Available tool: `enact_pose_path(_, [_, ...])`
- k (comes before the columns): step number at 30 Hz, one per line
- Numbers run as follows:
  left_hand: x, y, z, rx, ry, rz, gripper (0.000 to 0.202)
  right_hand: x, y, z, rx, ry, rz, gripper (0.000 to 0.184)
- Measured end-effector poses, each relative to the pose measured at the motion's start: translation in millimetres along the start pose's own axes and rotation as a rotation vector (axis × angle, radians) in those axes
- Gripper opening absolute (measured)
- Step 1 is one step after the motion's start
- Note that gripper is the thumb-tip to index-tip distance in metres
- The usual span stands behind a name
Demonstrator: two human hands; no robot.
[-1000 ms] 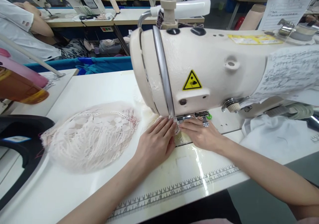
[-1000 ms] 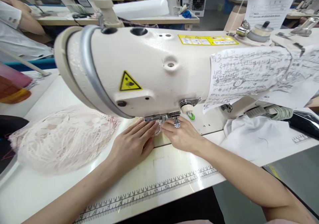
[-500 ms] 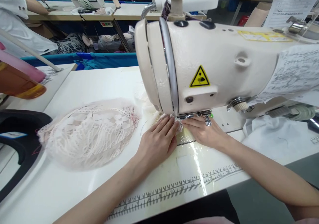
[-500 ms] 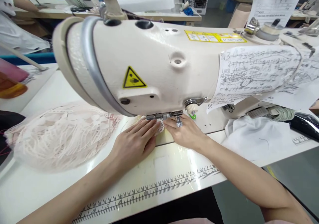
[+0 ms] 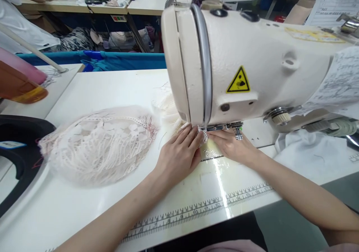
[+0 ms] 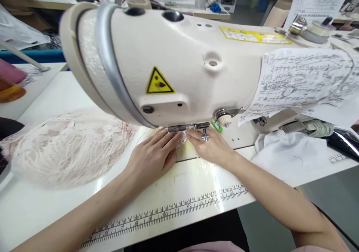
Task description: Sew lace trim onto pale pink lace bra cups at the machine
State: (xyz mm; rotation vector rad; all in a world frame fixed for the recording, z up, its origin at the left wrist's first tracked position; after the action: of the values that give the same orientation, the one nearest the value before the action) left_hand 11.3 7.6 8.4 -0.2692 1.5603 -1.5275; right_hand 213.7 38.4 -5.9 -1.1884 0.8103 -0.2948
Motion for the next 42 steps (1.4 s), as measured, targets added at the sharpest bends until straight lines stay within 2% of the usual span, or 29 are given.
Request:
enact_pose_path(4, [0.1,-0.2,1.9,-0.025,0.026,0.028,0.037,-0.4,-2.5,0.6,0.084,-0.022,0.014,0.043])
enact_pose_path(9, [2.5,1.2,4.1,-0.015,0.088,-0.004,0.036,0.4,-6.5,0.2,0.211,-0.022,0.064,0.038])
enact_pose_path(18, [4.9,2.5,-0.2,0.046,0.017,-0.011,0.039,-0.4,-6.7,-9.8,0.208,0.039,0.051,0.037])
enact_pose_path(30, [3.6,2.8,-2.2,0.057,-0.023,-0.022,0.043,-5.7,-9.3,-14.8,0.252,0.025,0.060,0.033])
enact_pose_path(42, [1.2,2.9,-0.4,-0.032,-0.014,-0.035,0.043,-7.5,-10.0,-16.9,0.215,0.042,0.020,0.035])
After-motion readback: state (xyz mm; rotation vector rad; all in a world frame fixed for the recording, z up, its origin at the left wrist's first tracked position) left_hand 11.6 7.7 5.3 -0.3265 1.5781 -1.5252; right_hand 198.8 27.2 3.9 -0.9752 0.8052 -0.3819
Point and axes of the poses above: each hand's wrist, its own x-axis away from the middle knuckle, its own y-axis out of the palm, z = x × y, the point moved 1 cm from there along -x, towards the middle knuckle, and after that the axes turned 13 degrees about x, right-handed, at the moved point
